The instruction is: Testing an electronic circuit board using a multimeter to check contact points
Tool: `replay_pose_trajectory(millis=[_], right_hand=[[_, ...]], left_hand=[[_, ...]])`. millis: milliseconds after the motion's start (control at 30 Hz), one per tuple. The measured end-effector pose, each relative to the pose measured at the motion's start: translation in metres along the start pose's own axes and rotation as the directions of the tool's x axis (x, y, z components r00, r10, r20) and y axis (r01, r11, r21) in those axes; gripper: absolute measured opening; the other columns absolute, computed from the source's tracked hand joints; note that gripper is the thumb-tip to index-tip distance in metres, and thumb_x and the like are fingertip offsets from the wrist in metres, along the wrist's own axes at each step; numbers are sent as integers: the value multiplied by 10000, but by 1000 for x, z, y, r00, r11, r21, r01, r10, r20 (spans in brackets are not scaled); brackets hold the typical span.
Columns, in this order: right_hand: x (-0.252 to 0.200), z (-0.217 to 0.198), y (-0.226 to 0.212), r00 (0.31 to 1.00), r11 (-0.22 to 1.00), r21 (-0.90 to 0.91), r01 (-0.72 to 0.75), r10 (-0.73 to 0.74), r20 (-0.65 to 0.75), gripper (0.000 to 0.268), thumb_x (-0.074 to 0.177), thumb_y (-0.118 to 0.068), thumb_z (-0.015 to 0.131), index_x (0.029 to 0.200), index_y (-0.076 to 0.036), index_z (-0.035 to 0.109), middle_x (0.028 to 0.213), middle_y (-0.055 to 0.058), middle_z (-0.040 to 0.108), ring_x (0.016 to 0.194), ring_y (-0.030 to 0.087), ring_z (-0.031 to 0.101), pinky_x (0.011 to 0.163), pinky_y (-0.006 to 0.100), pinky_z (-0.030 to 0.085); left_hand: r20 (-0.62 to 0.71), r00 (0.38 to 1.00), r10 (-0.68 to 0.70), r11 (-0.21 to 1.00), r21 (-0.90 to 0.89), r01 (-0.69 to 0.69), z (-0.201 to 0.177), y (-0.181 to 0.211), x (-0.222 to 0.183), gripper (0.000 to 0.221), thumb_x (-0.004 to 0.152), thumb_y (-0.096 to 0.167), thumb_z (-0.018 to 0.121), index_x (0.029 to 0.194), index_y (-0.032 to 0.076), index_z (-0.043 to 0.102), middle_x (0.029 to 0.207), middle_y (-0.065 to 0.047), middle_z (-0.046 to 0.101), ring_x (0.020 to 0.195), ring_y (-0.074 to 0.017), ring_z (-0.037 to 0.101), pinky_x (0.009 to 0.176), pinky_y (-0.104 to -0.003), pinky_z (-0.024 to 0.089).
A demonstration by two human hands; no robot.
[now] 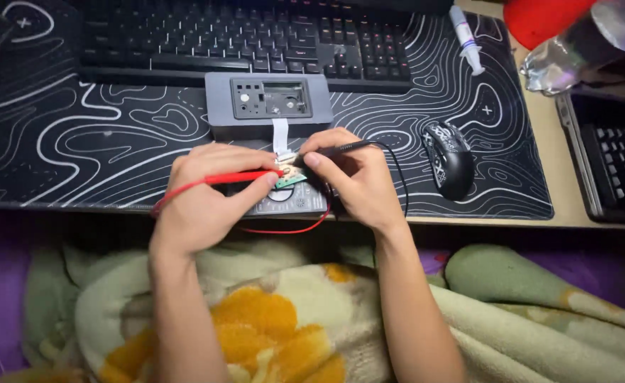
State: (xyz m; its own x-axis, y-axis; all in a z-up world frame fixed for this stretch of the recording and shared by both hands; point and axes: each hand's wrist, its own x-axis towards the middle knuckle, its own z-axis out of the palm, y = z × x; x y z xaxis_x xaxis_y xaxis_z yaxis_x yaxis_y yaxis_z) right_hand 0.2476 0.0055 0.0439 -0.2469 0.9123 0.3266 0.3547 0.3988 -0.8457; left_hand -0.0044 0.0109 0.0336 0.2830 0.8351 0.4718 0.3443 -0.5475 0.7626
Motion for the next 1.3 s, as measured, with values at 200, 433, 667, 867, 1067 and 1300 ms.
replay_pose_trajectory(millis=[200, 433, 667, 867, 1067, 1300], right_hand=[[-1, 2, -2, 999, 999, -24, 38, -38, 0, 147, 1139, -167, 701, 1192, -73, 801, 1190, 84, 777, 1157, 221, 722, 1096, 347, 553], [-2, 4, -5, 999, 998, -42, 39, -39, -12, 161, 1147, -181, 690, 1194, -78, 805, 1182, 66, 794, 1154, 209, 723, 1099, 350, 552], [-5, 7, -5, 997, 996, -83, 38, -44, -70, 133, 1136, -173, 707, 1155, -76, 796, 1151, 74, 785, 1106, 206, 735, 1050, 339, 556], [-12, 42, -13, 955, 956, -276, 100, -170, -241, 130, 1137, -144, 660, 1101, -39, 728, 1075, 99, 723, 1019, 253, 694, 972, 360, 545], [-3, 58, -2, 947, 932, -363, -5, -112, -302, 214, 1167, -320, 655, 1125, -119, 713, 1035, 142, 707, 996, 413, 757, 888, 490, 627], [19, 39, 6, 989, 927, -369, 71, -114, -96, 187, 1174, -296, 654, 1190, -114, 697, 1028, 171, 690, 1027, 459, 752, 927, 524, 622]], left_hand=[[-84, 996, 39, 999, 35, -36, 10, 6, -11, 61, 1006, 126, 892, 1065, 142, 893, 1178, -16, 900, 1131, -182, 843, 1109, -361, 528], [-92, 992, 87, 996, 19, -86, 9, 8, -12, 68, 1035, 92, 863, 1086, 129, 888, 1177, -24, 855, 1114, -205, 781, 1090, -379, 521], [-92, 986, 137, 989, 70, -130, 11, 6, -13, 40, 1033, 126, 856, 1065, 145, 873, 1185, -27, 877, 1146, -230, 795, 1091, -389, 508], [-119, 983, 138, 989, 75, -130, 11, 7, -12, 46, 1017, 123, 860, 1057, 137, 879, 1151, -17, 847, 1090, -231, 745, 1060, -397, 517], [-170, 984, 43, 999, -25, -48, 16, -12, -12, 137, 950, 136, 901, 1065, 211, 895, 1169, -26, 884, 1166, -303, 801, 1089, -433, 561], [-218, 976, 4, 1000, 9, -2, 17, -20, -13, 148, 940, 185, 906, 1075, 245, 905, 1173, -4, 886, 1171, -294, 802, 1071, -442, 571]])
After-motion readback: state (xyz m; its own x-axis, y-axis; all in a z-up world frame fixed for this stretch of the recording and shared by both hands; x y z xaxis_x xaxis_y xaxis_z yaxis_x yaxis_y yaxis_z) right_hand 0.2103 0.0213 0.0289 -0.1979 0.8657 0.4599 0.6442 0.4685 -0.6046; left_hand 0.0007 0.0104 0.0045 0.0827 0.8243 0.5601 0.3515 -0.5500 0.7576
